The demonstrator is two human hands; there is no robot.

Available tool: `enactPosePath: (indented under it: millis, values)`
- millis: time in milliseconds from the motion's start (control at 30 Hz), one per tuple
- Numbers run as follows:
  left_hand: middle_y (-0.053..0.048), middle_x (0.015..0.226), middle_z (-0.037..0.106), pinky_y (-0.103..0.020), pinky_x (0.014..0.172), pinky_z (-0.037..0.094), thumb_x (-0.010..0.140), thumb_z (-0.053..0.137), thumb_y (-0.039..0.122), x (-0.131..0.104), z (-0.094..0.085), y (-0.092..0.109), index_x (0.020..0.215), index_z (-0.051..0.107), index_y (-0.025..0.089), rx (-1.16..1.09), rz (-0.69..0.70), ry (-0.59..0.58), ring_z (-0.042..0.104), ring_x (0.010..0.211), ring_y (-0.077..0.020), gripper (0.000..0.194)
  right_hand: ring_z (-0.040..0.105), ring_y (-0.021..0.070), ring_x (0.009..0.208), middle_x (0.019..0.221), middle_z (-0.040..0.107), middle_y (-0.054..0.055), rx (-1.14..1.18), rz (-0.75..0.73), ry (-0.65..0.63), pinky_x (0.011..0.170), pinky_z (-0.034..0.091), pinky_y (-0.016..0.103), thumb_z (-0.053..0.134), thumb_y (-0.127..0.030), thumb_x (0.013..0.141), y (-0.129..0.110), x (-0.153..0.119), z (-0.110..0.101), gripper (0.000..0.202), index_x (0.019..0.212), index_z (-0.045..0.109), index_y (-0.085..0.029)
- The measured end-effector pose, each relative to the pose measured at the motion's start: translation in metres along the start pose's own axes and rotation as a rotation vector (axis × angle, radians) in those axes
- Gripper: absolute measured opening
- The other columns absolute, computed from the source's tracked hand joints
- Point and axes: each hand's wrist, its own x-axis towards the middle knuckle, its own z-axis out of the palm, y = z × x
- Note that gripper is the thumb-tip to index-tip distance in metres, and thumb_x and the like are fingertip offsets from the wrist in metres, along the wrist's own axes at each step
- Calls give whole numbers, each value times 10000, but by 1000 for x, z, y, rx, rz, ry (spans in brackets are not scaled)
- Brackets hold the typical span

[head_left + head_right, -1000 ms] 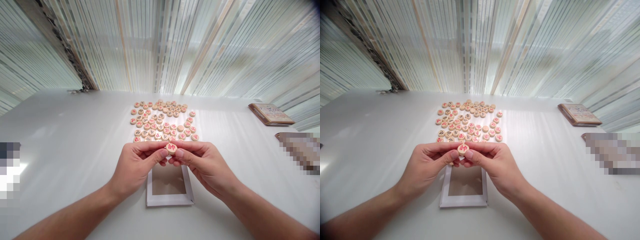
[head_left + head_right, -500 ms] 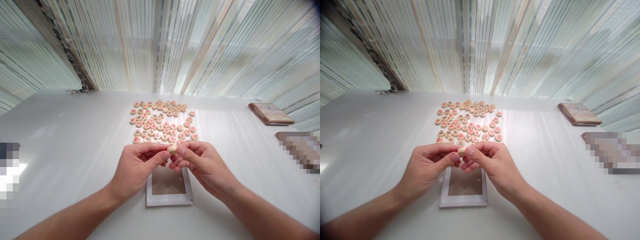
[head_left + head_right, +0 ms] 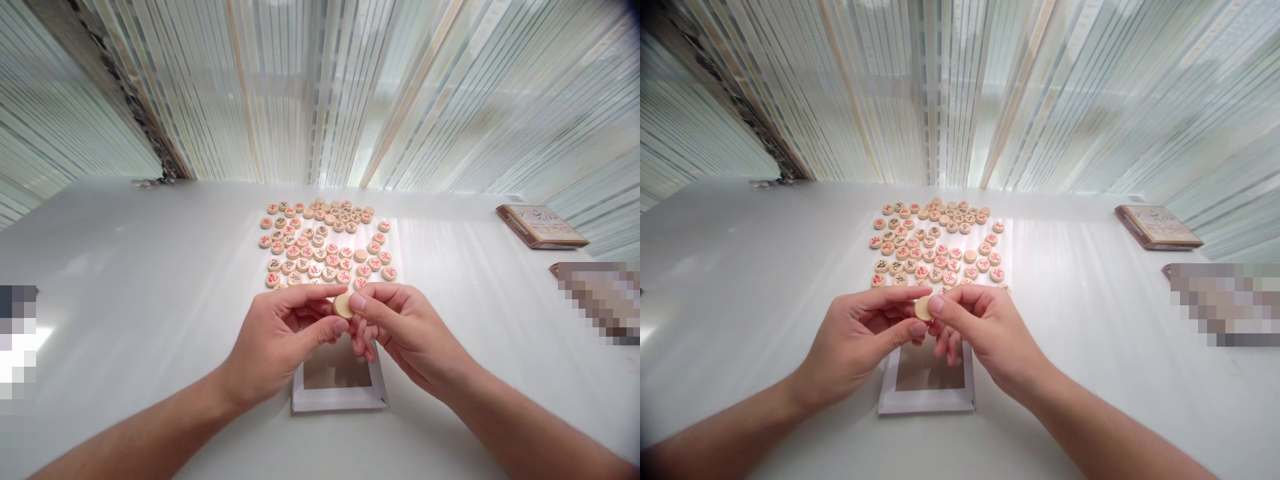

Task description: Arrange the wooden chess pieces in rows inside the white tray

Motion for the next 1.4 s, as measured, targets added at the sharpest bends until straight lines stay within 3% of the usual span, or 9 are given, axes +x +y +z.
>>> enactPosePath:
  millis: [133, 300, 400, 500, 667, 900, 1167, 1400]
  values:
    - [-33, 835, 834, -192, 717, 673, 899, 828, 122, -1, 0, -1, 1147, 848, 186, 39, 17, -37, 811, 777, -154, 256, 615, 97, 503, 622, 694, -23, 23, 14, -13, 479, 529, 184, 1002, -338, 733, 2, -2, 0, 333, 864, 746, -170]
    - [-79, 965, 854, -261, 781, 688, 929, 796, 148, -2, -1, -4, 1186, 832, 175, 202, 112, -76, 819, 819, -185, 261, 570, 83, 492, 677, 720, -9, -19, 39, 19, 439, 480, 173, 1041, -280, 643, 2, -3, 1, 378, 833, 734, -167]
    - [-93, 1020, 860, -272, 822, 679, 952, 760, 128, -3, -1, -2, 1168, 836, 178, 304, 193, -112, 824, 878, -199, 234, 532, 75, 460, 591, 663, -28, -47, 23, 36, 415, 437, 166, 1027, -311, 665, 2, -3, 1, 353, 749, 717, -164]
    - [-94, 1015, 862, -300, 827, 682, 971, 740, 132, -3, -1, -1, 1207, 826, 182, 284, 156, -165, 828, 872, -215, 257, 540, 79, 448, 569, 654, -22, -32, 13, 25, 424, 445, 175, 988, -355, 729, 1, -2, 2, 335, 720, 713, -164]
    - [-70, 951, 851, -277, 789, 677, 907, 818, 156, -2, -2, -2, 1179, 830, 176, 233, 112, -72, 812, 832, -202, 273, 623, 103, 480, 625, 699, 9, 59, 43, -24, 451, 501, 190, 926, -433, 803, -5, -3, 3, 353, 717, 720, -159]
    - [-58, 907, 836, -268, 769, 673, 920, 807, 153, -3, -1, -3, 1159, 820, 169, 198, 108, -64, 812, 810, -192, 240, 592, 90, 497, 631, 703, -11, 53, 27, -44, 470, 485, 178, 968, -294, 755, -3, -3, 3, 270, 797, 732, -169]
    - [-99, 972, 856, -339, 802, 696, 932, 804, 159, -3, 0, -1, 1181, 799, 139, 164, 108, -105, 846, 822, -245, 249, 583, 107, 522, 602, 662, -18, -9, -4, -57, 508, 489, 214, 924, -379, 829, 0, -5, 1, 290, 799, 722, -174]
    - [-75, 976, 847, -344, 836, 702, 947, 794, 160, -4, -1, -3, 1200, 795, 159, 114, 99, -81, 843, 831, -228, 253, 638, 128, 559, 646, 715, -2, -4, -45, -53, 541, 527, 233, 938, -319, 815, 2, -4, -1, 232, 850, 754, -183]
